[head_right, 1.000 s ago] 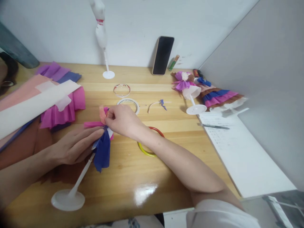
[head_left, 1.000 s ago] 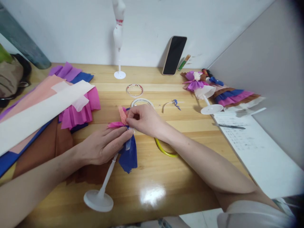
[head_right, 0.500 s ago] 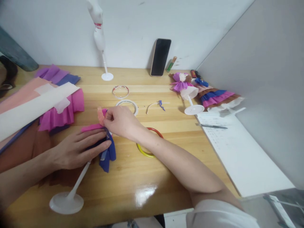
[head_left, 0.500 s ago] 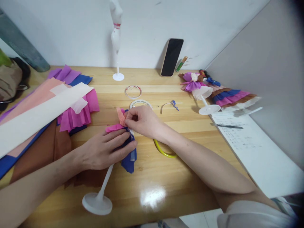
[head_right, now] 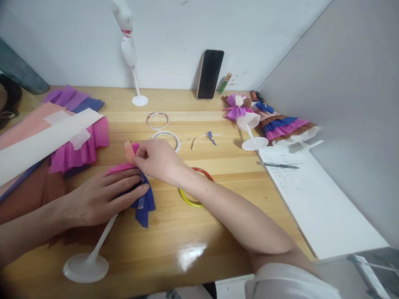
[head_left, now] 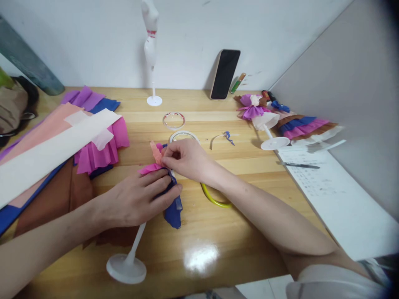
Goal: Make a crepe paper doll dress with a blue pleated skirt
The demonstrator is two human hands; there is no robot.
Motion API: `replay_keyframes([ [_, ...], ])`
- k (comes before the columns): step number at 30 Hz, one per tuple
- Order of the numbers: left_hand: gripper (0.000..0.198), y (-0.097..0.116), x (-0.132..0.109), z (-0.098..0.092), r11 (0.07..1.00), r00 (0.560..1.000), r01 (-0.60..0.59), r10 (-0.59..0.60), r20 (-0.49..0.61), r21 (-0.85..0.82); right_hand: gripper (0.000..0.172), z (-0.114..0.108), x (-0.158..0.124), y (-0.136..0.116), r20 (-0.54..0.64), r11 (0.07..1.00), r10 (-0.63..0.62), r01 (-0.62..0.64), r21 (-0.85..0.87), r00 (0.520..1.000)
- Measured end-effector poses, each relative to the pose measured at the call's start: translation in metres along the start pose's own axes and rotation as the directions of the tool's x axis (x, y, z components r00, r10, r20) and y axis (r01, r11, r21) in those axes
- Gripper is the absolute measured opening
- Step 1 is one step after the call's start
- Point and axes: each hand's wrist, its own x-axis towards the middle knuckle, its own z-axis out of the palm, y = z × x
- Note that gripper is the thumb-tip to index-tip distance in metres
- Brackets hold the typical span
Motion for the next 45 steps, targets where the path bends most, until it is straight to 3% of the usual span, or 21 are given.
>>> replay_keyframes([
  [7, 0.024, 0.001, 0.003, -0.004, 0.999, 1.0, -0.013, 0.012, 0.023, 0.05, 0.021, -0.012, -0.003, -0.011, 0.048, 0.994, 0.082, -0.085, 0.074, 0.996],
  [11, 0.024, 0.002, 0.006, -0.002, 0.991, 0.991, 0.131, -0.132, -0.019, -0.023, 0.012, -0.028, -0.01, -0.017, 0.012, 0.999, 0.029, -0.029, 0.035, 1.0],
  [16, 0.028, -0.001, 0.014, -0.005, 0.957, 0.965, 0.261, -0.261, 0.017, -0.127, 0.018, -0.053, -0.029, -0.036, 0.181, 0.995, -0.005, -0.012, 0.097, 0.983],
  [18, 0.027, -0.002, 0.019, -0.008, 0.936, 0.951, 0.307, -0.299, 0.072, -0.17, 0.019, -0.054, -0.039, -0.044, 0.191, 1.0, -0.02, 0.024, -0.015, 0.981],
  [21, 0.025, -0.003, 0.024, -0.011, 0.903, 0.931, 0.362, -0.338, 0.138, -0.23, 0.02, -0.045, -0.054, -0.05, 0.059, 0.946, -0.093, 0.106, -0.306, 0.994],
  [23, 0.025, -0.003, 0.025, -0.012, 0.893, 0.92, 0.385, -0.353, 0.168, -0.232, 0.012, -0.036, -0.061, -0.047, -0.038, 0.905, -0.129, 0.101, -0.413, 0.991],
  [31, 0.03, 0.001, 0.026, -0.009, 0.841, 0.885, 0.461, -0.46, 0.074, -0.283, 0.014, -0.021, -0.075, -0.027, -0.247, 0.968, -0.133, 0.072, -0.241, 0.96],
  [33, 0.031, 0.002, 0.03, -0.011, 0.777, 0.849, 0.513, -0.523, 0.08, -0.364, 0.015, -0.018, -0.075, -0.024, -0.293, 0.983, -0.109, 0.06, -0.171, 0.95],
  [35, 0.033, 0.004, 0.034, -0.015, 0.665, 0.79, 0.592, -0.591, 0.163, -0.456, 0.015, -0.016, -0.074, -0.021, -0.319, 0.993, -0.081, 0.048, -0.11, 0.944],
  [39, 0.031, 0.005, 0.041, -0.023, 0.356, 0.645, 0.733, -0.635, 0.424, -0.58, 0.015, -0.012, -0.072, -0.019, -0.319, 1.0, -0.008, 0.008, -0.003, 0.948],
  [45, 0.046, 0.004, 0.04, -0.023, -0.063, 0.437, 0.778, -0.661, 0.611, -0.625, 0.016, -0.011, -0.072, -0.02, -0.316, 1.0, 0.011, -0.004, 0.023, 0.949],
])
